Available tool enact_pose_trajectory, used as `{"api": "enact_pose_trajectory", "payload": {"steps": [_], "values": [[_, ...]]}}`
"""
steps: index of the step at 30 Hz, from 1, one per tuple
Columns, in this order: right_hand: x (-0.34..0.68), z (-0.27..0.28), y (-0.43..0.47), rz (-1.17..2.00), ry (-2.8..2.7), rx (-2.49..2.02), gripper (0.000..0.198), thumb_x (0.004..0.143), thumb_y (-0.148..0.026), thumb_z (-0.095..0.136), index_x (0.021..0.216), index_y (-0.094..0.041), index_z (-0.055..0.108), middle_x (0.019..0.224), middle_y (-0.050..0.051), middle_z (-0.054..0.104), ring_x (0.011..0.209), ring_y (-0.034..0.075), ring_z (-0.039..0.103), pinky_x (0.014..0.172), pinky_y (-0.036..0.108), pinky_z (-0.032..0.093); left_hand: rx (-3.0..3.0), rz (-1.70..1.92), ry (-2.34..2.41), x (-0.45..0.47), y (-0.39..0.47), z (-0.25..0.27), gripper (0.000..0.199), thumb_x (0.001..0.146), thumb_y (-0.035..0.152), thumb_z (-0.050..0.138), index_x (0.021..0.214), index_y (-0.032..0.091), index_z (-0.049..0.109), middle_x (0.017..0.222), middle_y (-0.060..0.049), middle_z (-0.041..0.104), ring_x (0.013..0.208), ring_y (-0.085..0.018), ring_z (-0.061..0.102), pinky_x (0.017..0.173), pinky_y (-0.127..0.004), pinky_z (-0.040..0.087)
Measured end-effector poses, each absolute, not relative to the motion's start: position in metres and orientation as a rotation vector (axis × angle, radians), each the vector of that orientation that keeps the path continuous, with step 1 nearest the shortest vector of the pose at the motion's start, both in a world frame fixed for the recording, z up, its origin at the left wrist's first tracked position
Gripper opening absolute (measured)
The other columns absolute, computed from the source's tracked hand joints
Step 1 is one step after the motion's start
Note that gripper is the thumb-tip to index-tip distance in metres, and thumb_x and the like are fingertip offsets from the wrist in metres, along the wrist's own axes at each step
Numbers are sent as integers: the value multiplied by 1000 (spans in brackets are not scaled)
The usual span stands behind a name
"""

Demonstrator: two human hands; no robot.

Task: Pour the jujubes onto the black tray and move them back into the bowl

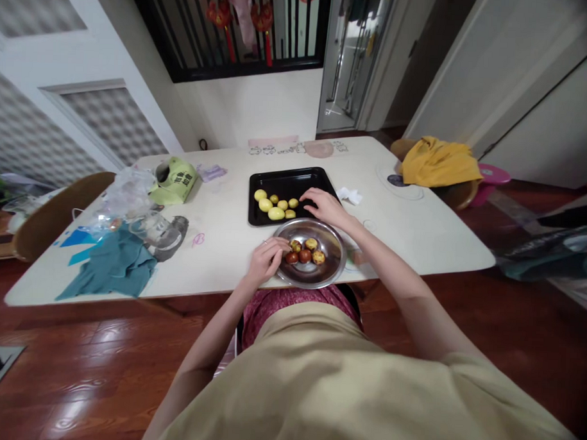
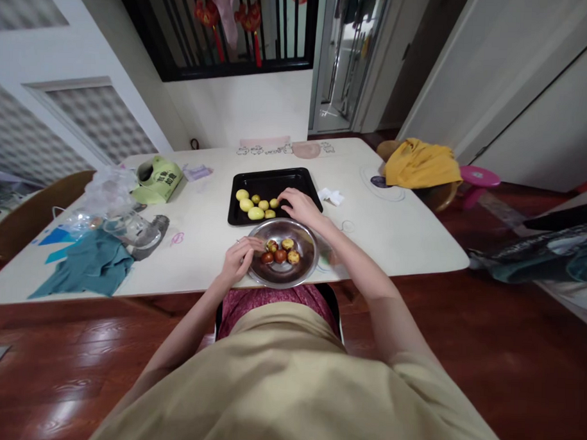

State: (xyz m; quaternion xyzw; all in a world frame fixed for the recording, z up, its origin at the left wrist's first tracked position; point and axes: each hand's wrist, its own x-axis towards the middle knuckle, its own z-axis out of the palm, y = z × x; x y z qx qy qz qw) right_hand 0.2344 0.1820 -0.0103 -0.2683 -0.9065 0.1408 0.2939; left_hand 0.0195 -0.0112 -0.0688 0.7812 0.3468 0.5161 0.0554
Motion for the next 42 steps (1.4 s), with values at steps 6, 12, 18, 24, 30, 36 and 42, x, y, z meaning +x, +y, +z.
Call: {"api": "enact_pose_trajectory", "payload": {"steps": [6, 12, 18, 24, 30, 36, 42], "values": [[206, -27, 217, 346, -2613, -759, 34, 93, -12, 65, 126, -17, 74, 132, 13, 72, 121, 28, 68, 104, 42, 56, 2394, 1582, 1037, 19, -10, -70, 33, 113, 24, 44, 105, 17, 75, 101, -12, 79, 107, -24, 76, 95, -44, 62], [191, -32, 226, 317, -2662, -847, 35, 92, -10, 68, 126, -18, 73, 134, 14, 73, 119, 27, 69, 99, 37, 55, 2366, 1563, 1049, 18, -10, -72, 35, 113, 28, 43, 106, 18, 76, 102, -12, 80, 108, -25, 76, 96, -46, 62], [189, -30, 223, 283, -2679, -911, 34, 87, -10, 72, 120, -16, 70, 125, 13, 74, 107, 27, 70, 86, 32, 53, 2390, 1577, 1039, 18, -9, -71, 33, 114, 25, 44, 106, 18, 75, 102, -12, 79, 108, -24, 76, 96, -44, 62], [206, -24, 208, 261, -2563, -914, 31, 87, -14, 71, 117, -16, 68, 119, 12, 71, 102, 27, 68, 86, 34, 52, 2388, 1572, 1038, 18, -9, -71, 34, 114, 27, 43, 106, 17, 75, 102, -12, 79, 107, -24, 76, 95, -45, 62], [246, -11, 162, 295, -2422, -760, 30, 91, -18, 68, 121, -19, 67, 119, 11, 68, 104, 28, 67, 92, 37, 54, 2389, 1566, 1058, 19, -11, -70, 33, 113, 24, 43, 105, 18, 75, 101, -12, 79, 106, -25, 76, 94, -45, 62], [280, -3, 106, 279, -2550, -733, 28, 93, -14, 68, 119, -23, 71, 117, 10, 70, 109, 30, 68, 92, 41, 57, 2372, 1546, 1074, 20, -12, -68, 36, 114, 27, 42, 103, 18, 75, 101, -12, 79, 107, -25, 76, 96, -45, 62], [285, -7, 87, 187, -2703, -791, 32, 88, -4, 68, 114, -21, 76, 112, 11, 72, 106, 30, 70, 92, 41, 58, 2380, 1557, 1066, 20, -12, -67, 35, 114, 26, 42, 104, 18, 75, 101, -12, 79, 107, -25, 76, 96, -45, 62]]}}
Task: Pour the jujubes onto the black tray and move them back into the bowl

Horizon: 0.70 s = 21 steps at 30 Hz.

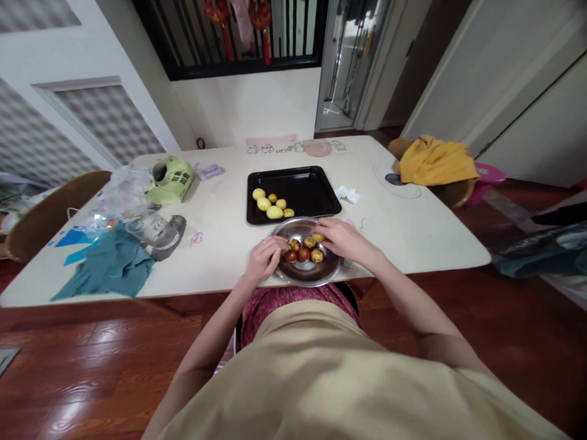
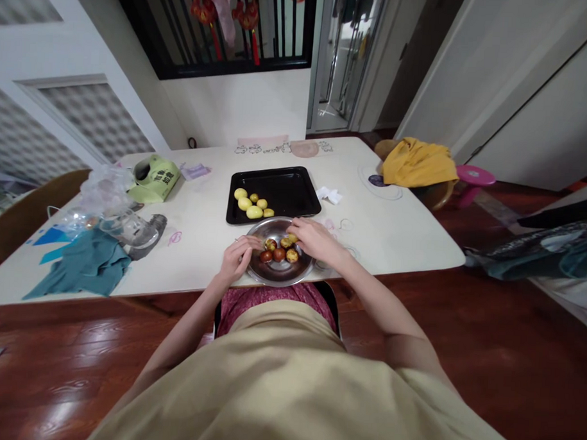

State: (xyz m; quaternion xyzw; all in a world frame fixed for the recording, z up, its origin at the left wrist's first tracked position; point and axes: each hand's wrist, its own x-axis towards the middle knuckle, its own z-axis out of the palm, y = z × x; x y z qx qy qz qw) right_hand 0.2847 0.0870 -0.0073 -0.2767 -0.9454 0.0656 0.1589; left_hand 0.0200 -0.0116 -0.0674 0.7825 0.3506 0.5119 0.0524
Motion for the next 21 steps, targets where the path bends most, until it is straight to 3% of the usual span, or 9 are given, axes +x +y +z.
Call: {"api": "enact_pose_trajectory", "payload": {"steps": [4, 14, 21], "values": [[279, -16, 87, 173, -2712, -829, 35, 83, 0, 72, 111, -19, 78, 113, 12, 74, 106, 32, 72, 95, 43, 57, 2368, 1567, 1063, 20, -12, -67, 36, 114, 28, 42, 103, 19, 75, 101, -11, 79, 107, -24, 76, 96, -44, 61], [277, -19, 78, 182, -2797, -912, 32, 89, 1, 67, 113, -15, 80, 113, 14, 77, 109, 30, 74, 97, 39, 58, 2365, 1555, 1074, 19, -11, -68, 36, 114, 29, 42, 103, 18, 75, 100, -12, 80, 107, -24, 76, 96, -43, 62], [297, -23, 77, 333, -2599, -789, 36, 92, -4, 67, 122, -21, 78, 119, 11, 78, 113, 29, 74, 101, 45, 62, 2377, 1566, 1069, 19, -12, -67, 33, 113, 24, 43, 104, 18, 74, 101, -12, 79, 107, -24, 76, 95, -43, 62]]}}
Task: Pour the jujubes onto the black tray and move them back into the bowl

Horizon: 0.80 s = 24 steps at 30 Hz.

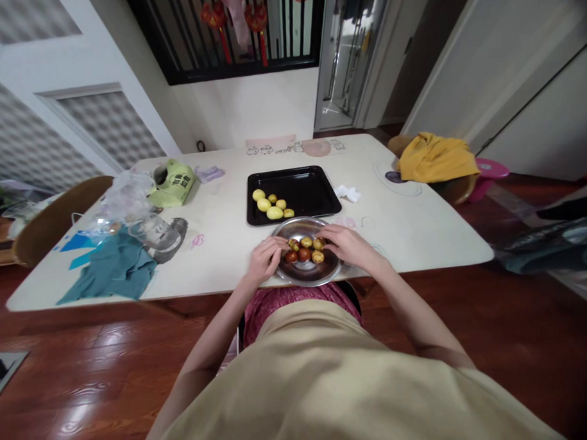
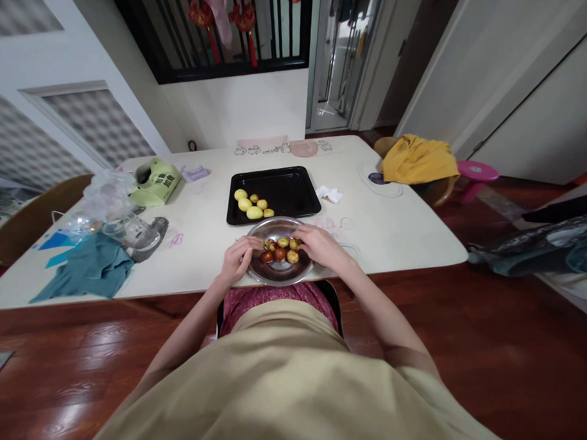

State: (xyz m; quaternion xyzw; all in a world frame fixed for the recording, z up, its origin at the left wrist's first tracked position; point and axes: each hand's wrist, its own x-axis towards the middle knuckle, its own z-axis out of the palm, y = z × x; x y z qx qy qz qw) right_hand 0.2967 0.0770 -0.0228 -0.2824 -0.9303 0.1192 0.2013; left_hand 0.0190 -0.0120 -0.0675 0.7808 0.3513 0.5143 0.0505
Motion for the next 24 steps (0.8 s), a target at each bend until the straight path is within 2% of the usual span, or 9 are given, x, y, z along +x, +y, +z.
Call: {"api": "enact_pose_trajectory", "payload": {"steps": [5, 8, 13, 17, 21, 24], "values": [[314, -39, 70, 292, -2329, -694, 23, 105, -20, 60, 119, -23, 78, 116, 12, 79, 107, 29, 75, 94, 46, 65, 2372, 1566, 1073, 19, -12, -66, 32, 113, 24, 43, 104, 18, 73, 100, -11, 80, 107, -23, 76, 95, -43, 62], [318, -51, 67, 237, -2185, -644, 21, 108, -29, 60, 117, -22, 78, 113, 13, 79, 105, 28, 75, 93, 47, 65, 2366, 1558, 1082, 20, -12, -67, 34, 114, 25, 42, 103, 19, 73, 100, -11, 80, 107, -23, 76, 95, -43, 62], [315, -67, 67, 267, -2000, -658, 25, 111, -31, 54, 111, -24, 78, 108, 12, 79, 102, 27, 74, 91, 46, 64, 2331, 1577, 1118, 12, -8, -64, 33, 114, 27, 44, 101, 20, 73, 99, -9, 79, 106, -23, 76, 95, -42, 61], [307, -78, 67, 309, -1859, -672, 32, 113, -32, 47, 108, -24, 78, 106, 11, 79, 101, 26, 74, 89, 45, 64, 2287, 1593, 1323, -9, 14, -44, 27, 113, 30, 49, 101, 20, 72, 105, -10, 78, 110, -24, 74, 101, -44, 59], [304, -84, 66, 318, -1809, -650, 35, 113, -31, 45, 105, -23, 79, 105, 11, 79, 100, 26, 75, 88, 45, 63, 2386, 1339, 1564, -36, 58, -17, 20, 109, 27, 53, 111, 21, 71, 119, -11, 76, 119, -26, 69, 110, -46, 55], [304, -86, 66, 303, -1807, -627, 36, 113, -30, 45, 103, -23, 79, 104, 11, 79, 101, 26, 74, 88, 45, 63, 2474, 1030, 1679, -50, 100, -3, 24, 104, 21, 53, 117, 20, 73, 127, -12, 74, 125, -27, 66, 115, -47, 52]]}}
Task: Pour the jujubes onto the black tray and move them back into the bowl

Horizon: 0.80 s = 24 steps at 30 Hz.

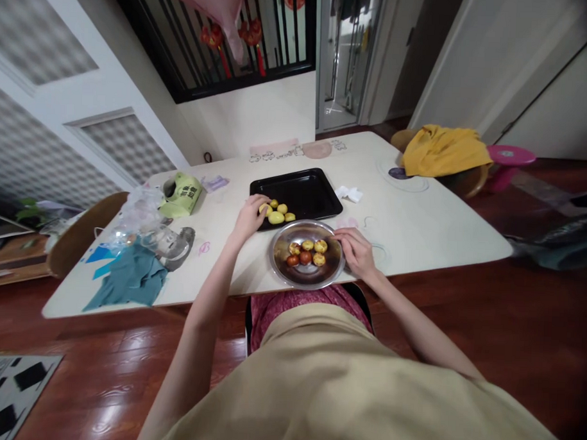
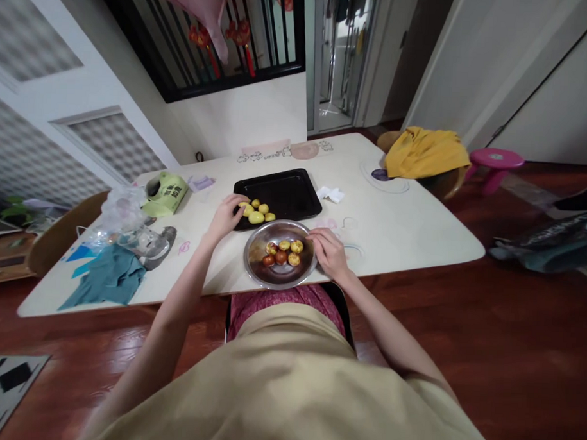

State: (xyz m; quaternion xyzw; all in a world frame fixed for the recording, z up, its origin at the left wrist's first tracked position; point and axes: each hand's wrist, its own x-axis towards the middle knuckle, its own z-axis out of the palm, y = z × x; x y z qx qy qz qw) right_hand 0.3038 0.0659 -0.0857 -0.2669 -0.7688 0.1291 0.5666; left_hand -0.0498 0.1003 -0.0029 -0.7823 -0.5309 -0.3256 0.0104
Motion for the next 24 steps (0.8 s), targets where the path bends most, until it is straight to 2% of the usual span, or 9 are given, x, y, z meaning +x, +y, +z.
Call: {"api": "enact_pose_trajectory", "payload": {"steps": [5, 7, 9, 12, 16, 21, 24], "values": [[303, -87, 66, 281, -1816, -630, 38, 113, -30, 43, 103, -22, 79, 106, 12, 78, 100, 26, 74, 88, 45, 62, -2515, -372, -1840, -47, 166, 7, 35, 96, 13, 58, 126, 18, 76, 138, -12, 71, 132, -28, 65, 120, -42, 50], [302, -89, 66, 274, -1811, -630, 39, 113, -31, 43, 102, -22, 79, 105, 12, 78, 100, 26, 74, 88, 45, 62, -2506, -170, -1898, -42, 186, 7, 36, 92, 14, 64, 124, 20, 79, 135, -11, 74, 128, -27, 68, 115, -37, 53], [302, -90, 67, 270, -1805, -631, 40, 113, -33, 42, 101, -23, 79, 104, 12, 79, 99, 26, 74, 87, 45, 62, -2499, -68, -1936, -37, 201, 6, 32, 87, 15, 71, 117, 22, 82, 123, -9, 79, 117, -26, 73, 105, -33, 58], [302, -90, 68, 280, -1810, -643, 41, 113, -35, 41, 101, -23, 79, 103, 11, 78, 98, 26, 74, 87, 45, 62, -2493, 21, -1977, -33, 214, 4, 26, 81, 17, 80, 106, 22, 85, 107, -8, 83, 104, -26, 76, 93, -29, 60], [301, -88, 67, 296, -1815, -659, 44, 114, -37, 40, 99, -24, 79, 103, 11, 79, 98, 26, 74, 86, 45, 62, -2491, 71, -2000, -31, 219, 2, 26, 76, 12, 82, 101, 19, 85, 103, -10, 83, 96, -25, 76, 87, -29, 59], [300, -86, 67, 315, -1802, -665, 46, 114, -40, 39, 97, -24, 79, 100, 11, 79, 96, 27, 73, 85, 47, 62, -2469, -37, -1997, -29, 214, 8, 30, 75, 8, 78, 103, 19, 84, 102, -8, 82, 97, -23, 74, 89, -28, 59], [300, -86, 67, 310, -1801, -664, 47, 114, -39, 39, 96, -24, 79, 100, 11, 79, 96, 26, 73, 85, 47, 62, -2436, -168, -1973, -28, 203, 16, 36, 79, 8, 74, 112, 18, 81, 114, -10, 80, 105, -23, 73, 96, -30, 59]]}}
